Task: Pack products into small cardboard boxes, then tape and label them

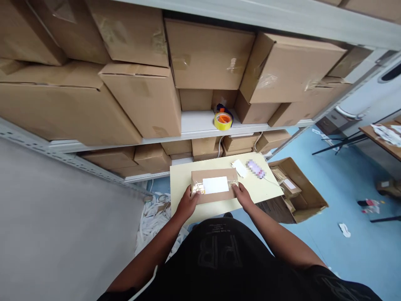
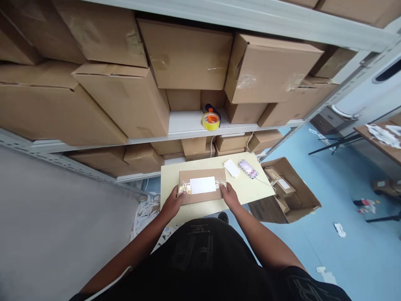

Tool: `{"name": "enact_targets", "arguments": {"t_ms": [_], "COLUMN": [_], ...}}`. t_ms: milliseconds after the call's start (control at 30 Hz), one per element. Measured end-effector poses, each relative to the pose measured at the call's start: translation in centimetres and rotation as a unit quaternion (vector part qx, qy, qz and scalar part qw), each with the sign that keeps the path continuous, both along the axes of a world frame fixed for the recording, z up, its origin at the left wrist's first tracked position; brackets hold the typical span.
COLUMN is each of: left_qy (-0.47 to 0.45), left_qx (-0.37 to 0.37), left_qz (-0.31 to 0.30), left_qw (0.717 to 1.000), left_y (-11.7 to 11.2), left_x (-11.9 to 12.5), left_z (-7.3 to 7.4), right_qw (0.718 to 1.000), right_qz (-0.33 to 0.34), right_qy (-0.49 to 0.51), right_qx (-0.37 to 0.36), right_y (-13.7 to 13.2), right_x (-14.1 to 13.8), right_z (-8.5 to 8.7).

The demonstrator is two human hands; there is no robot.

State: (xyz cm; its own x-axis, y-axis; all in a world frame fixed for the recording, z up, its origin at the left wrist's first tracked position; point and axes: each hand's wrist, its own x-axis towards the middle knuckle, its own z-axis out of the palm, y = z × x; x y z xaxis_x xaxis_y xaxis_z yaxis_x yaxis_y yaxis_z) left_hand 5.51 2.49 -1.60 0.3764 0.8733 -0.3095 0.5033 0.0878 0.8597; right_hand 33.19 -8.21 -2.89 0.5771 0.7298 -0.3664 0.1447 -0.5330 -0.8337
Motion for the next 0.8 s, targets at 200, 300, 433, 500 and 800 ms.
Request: {"name": "enact_targets", "arguments": {"t_ms": [200, 300, 433, 500, 800], "left_qy": [-0.017, -0.016, -0.03, -0.036, -0.085], "left_qx": [0.071, 0.09, 0.098, 0.095, 0.103], "left_qz": [0.006, 0.017, 0.021, 0.022, -0.06], "left_qw": [0.997, 0.996, 0.995, 0.995, 0.989], "left_y": [0.9, 0.7, -0.6, -1.6, -8.0], "left_x": [2.6, 5.2, 10.4, 13.9, 34.9], "left_z": [4.4, 5.9, 7.6, 8.3, 10.6], "right_qw": [0.997, 0.994, 0.989, 0.987, 0.971], "right_qz": [-0.003, -0.014, -0.037, -0.062, -0.179], "right_qy": [-0.007, -0.004, -0.018, -0.025, -0.064], "right_qx": [0.076, 0.11, 0.144, 0.147, 0.144], "right_y": [-0.8, -1.3, -3.1, -4.8, -15.8], "right_x": [2.3, 4.5, 8.9, 12.0, 29.4], "right_z": [4.5, 6.1, 7.2, 7.3, 8.8]}}
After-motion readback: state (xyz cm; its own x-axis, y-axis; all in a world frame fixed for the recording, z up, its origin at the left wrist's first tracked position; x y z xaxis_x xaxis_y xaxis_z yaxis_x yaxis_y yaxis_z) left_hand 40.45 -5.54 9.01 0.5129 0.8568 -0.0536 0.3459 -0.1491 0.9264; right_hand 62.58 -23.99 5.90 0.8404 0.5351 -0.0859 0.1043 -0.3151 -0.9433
